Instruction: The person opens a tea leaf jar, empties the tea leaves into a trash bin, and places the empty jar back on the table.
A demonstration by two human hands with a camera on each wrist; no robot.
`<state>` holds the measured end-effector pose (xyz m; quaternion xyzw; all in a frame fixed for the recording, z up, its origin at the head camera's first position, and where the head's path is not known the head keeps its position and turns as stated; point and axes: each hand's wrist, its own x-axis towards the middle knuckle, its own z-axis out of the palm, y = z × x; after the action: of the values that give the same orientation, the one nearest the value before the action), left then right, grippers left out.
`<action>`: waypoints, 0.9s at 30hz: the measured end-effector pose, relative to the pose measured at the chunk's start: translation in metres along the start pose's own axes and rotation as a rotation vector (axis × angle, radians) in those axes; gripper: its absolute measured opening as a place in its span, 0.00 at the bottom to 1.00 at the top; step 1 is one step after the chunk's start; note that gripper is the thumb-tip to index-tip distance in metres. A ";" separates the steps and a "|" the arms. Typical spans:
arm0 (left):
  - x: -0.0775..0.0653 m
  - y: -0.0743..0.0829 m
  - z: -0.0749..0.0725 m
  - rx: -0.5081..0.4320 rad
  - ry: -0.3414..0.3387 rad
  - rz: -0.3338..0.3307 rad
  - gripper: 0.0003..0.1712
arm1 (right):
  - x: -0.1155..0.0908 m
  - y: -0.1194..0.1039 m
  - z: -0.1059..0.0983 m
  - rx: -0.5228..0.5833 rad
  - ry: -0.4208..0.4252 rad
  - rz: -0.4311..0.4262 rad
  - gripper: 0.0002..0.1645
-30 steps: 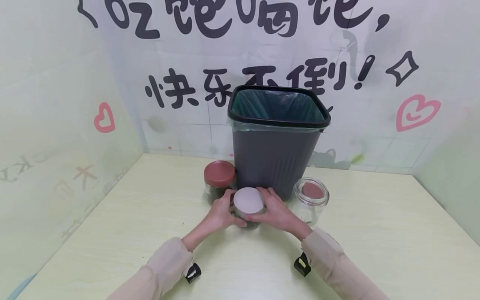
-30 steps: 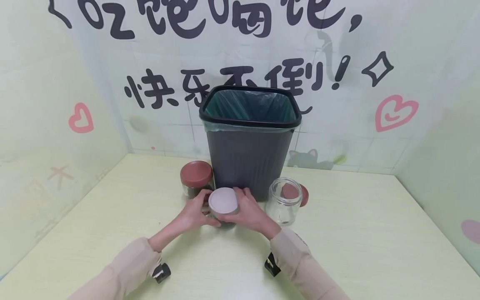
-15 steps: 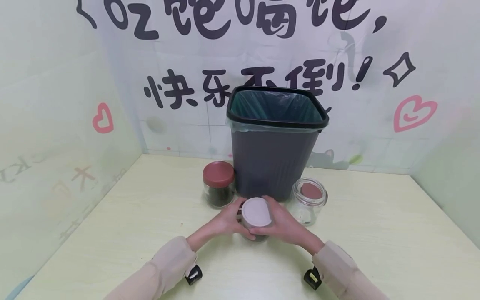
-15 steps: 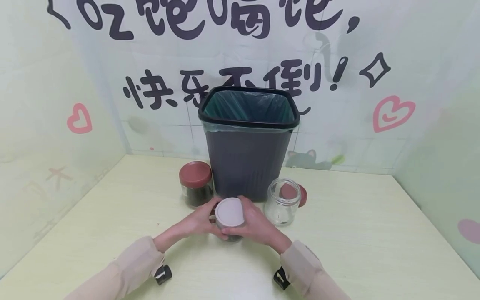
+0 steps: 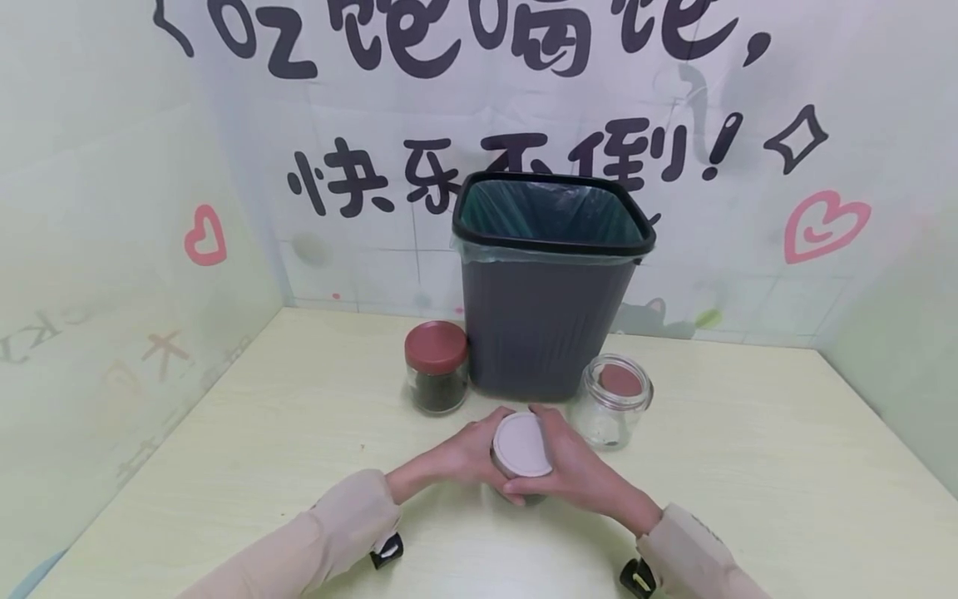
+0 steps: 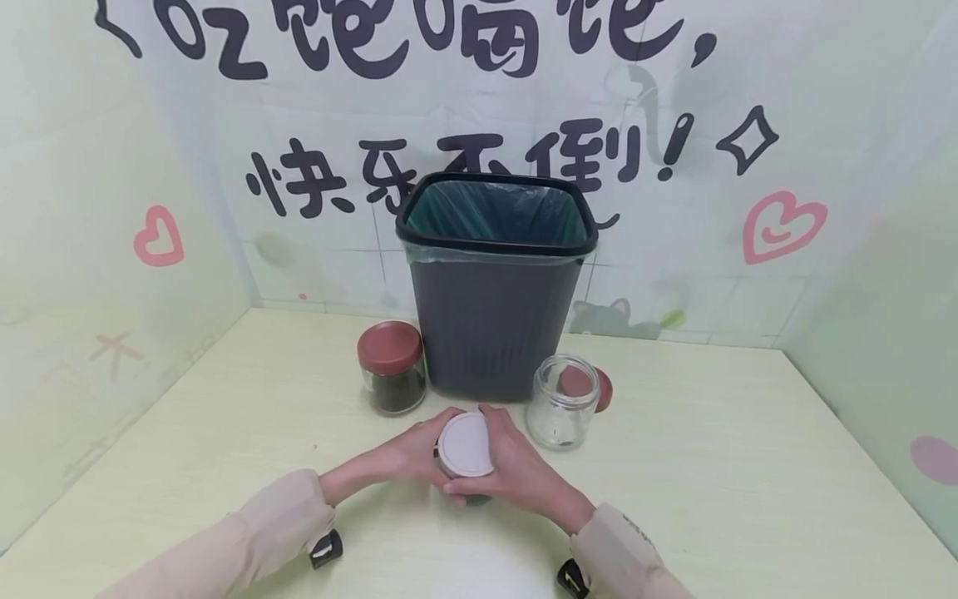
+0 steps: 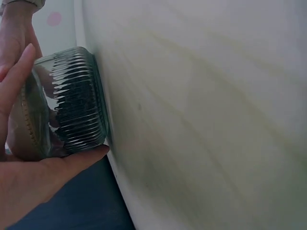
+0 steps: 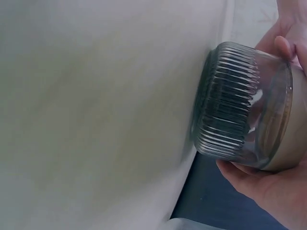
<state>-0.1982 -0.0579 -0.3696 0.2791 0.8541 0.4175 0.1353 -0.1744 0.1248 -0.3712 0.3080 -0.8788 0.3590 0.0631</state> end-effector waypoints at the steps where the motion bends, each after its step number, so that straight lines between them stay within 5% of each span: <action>1: 0.000 0.000 0.001 0.000 0.000 0.006 0.48 | -0.001 0.000 0.000 -0.014 0.007 -0.001 0.54; 11: 0.000 0.000 0.004 0.069 -0.010 0.060 0.45 | -0.007 -0.001 0.001 -0.139 0.030 -0.099 0.39; 27: -0.002 -0.001 0.005 0.049 -0.041 0.054 0.45 | -0.006 0.001 -0.010 -0.165 -0.056 -0.144 0.42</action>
<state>-0.1949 -0.0566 -0.3736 0.3139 0.8532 0.3943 0.1346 -0.1709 0.1349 -0.3667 0.3739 -0.8824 0.2714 0.0893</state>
